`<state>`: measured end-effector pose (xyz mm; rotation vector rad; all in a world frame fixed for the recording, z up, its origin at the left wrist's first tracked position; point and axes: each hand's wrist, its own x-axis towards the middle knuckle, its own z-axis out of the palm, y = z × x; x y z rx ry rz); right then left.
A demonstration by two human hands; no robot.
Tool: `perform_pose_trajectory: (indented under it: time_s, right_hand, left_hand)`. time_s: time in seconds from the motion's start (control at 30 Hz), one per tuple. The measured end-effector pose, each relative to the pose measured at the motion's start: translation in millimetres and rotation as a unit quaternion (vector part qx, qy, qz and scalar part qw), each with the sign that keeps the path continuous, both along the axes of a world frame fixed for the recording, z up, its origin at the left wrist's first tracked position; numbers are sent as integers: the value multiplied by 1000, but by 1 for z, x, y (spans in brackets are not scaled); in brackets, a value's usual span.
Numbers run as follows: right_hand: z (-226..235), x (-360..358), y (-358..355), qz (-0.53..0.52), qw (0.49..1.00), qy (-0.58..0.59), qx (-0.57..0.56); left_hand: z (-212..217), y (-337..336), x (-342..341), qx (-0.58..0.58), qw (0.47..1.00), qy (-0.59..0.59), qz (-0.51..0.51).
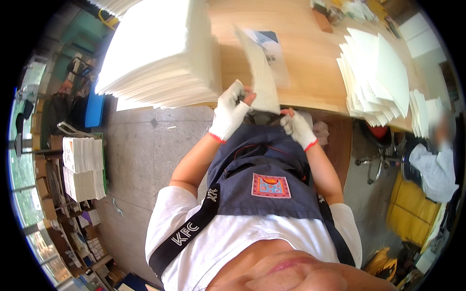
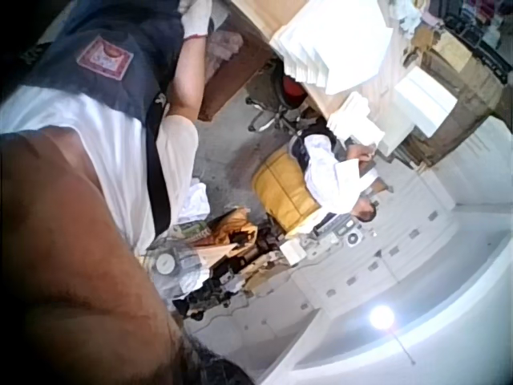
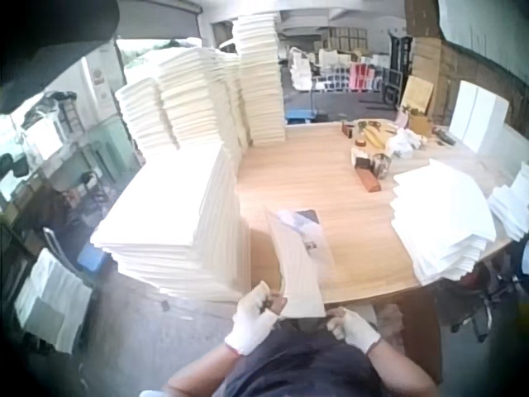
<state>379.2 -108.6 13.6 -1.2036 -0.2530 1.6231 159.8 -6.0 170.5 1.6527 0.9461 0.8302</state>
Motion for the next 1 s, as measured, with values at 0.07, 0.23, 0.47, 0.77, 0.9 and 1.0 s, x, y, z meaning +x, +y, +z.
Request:
perform_pose_trajectory:
  time_s: [0.07,0.23,0.47,0.77,0.9,1.0]
  right_hand:
    - [16,-28,-1,35,982,182,24]
    - [62,-84,-11,60,969,152,184]
    - [242,-96,82,25,938,-61,339]
    - [295,-106,145,144,860,-342,351]
    - [273,-53,89,64,898,-231,368]
    - [235,27,32,-125,906,-303,268]
  left_hand:
    - [44,-7,-15,54,996,49,-55]
    - [108,-24,-60,-43,994,8,-102]
    - [174,2,-130,276,942,-105,158]
    - [125,103,-194,258,921,-113,269]
    - [27,80,-220,217,832,-415,298]
    - [-82,55,-244,142,862,-163,458]
